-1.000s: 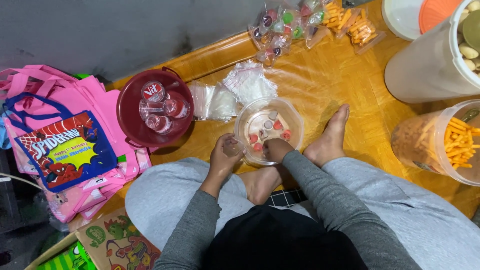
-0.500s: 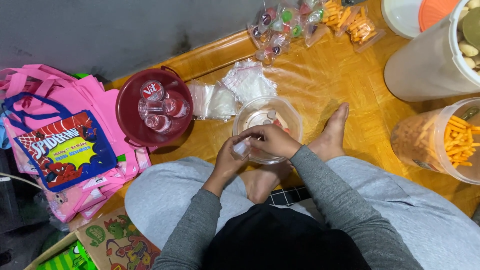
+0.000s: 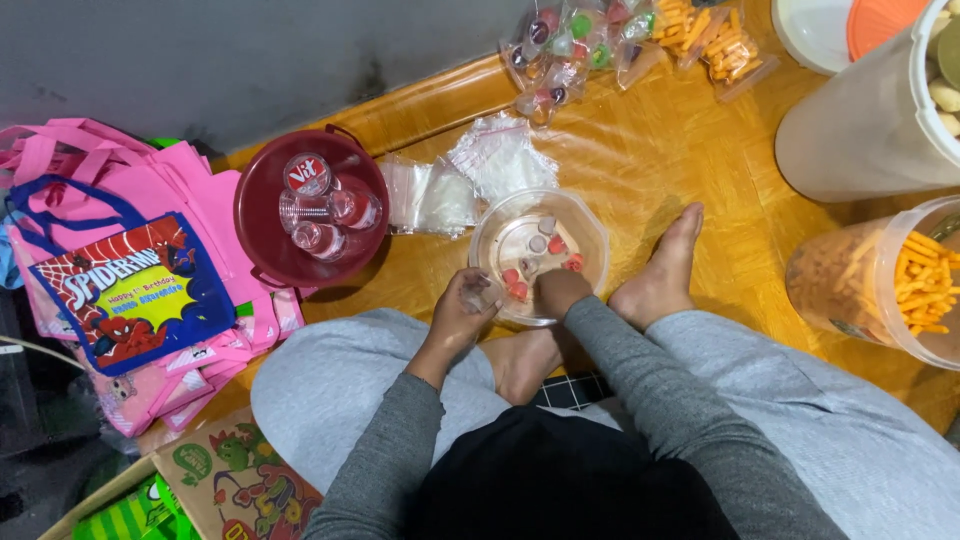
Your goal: Packing small colorful candies into individual plastic zip bags while sitting on the floor.
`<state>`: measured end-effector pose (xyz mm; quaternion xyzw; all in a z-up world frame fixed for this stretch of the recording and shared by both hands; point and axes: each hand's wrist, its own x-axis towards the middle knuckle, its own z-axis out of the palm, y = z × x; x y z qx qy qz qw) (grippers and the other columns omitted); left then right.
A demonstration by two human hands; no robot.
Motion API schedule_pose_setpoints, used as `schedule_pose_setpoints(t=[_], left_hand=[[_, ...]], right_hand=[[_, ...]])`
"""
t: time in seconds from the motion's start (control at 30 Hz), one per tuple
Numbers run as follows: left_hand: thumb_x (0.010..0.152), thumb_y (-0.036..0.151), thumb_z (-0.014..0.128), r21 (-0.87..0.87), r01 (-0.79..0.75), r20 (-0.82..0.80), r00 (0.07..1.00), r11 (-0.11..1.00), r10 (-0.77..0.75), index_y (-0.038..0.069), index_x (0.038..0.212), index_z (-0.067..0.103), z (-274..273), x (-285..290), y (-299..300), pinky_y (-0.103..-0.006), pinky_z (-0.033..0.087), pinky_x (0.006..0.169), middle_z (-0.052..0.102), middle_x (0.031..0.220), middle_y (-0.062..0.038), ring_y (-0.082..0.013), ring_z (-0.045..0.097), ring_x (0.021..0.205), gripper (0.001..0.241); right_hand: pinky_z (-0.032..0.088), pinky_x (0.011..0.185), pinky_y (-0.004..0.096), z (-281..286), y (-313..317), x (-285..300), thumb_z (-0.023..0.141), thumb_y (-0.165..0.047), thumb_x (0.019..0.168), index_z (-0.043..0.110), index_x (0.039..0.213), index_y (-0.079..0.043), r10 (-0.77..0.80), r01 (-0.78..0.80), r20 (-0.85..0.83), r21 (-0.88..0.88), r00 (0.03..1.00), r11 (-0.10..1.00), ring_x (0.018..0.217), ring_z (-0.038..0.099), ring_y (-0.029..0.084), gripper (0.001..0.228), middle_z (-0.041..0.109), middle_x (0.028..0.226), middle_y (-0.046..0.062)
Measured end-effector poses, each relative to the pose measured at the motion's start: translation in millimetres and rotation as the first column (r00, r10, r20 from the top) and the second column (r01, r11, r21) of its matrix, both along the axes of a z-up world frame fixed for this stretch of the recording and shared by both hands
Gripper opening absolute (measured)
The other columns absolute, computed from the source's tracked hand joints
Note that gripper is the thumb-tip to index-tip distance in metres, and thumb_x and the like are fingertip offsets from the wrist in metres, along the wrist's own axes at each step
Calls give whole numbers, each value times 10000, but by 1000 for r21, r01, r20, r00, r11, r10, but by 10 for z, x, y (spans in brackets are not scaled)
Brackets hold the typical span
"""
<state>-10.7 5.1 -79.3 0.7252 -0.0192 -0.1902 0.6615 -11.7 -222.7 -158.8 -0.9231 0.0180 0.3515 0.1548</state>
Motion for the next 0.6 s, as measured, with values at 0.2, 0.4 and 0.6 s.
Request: schedule_pose_setpoints(t=[0.2, 0.4, 0.6], left_hand=[[690, 81, 916, 37, 25, 0, 1000, 999, -25, 134, 1216, 627, -2, -9, -18, -343, 493, 989, 654, 1051, -46, -167, 599, 1023, 603], [698, 60, 888, 55, 49, -16, 999, 997, -48, 112, 1244, 595, 146, -23, -72, -425, 489, 1031, 679, 1091, -142, -257, 635, 1108, 622], [713, 86, 904, 21, 6, -16, 1000, 1000, -5, 127, 1199, 611, 31, 5, 37, -387, 485, 1014, 685, 1044, -88, -205, 633, 1061, 569]], right_hand=[[561, 895, 509, 706, -34, 146, 613, -215, 885, 728, 1029, -52, -283, 165, 145, 535, 948, 829, 1029, 689, 463, 247, 740, 977, 240], [598, 836, 381, 1800, 364, 155, 747, -127, 875, 768, 1123, -99, -449, 210, 103, 778, 887, 592, 994, 736, 295, 251, 784, 1045, 179], [555, 953, 501, 725, 108, 182, 564, -296, 984, 722, 1241, -142, -337, 260, 142, 389, 931, 884, 1081, 711, 374, 338, 771, 1068, 168]])
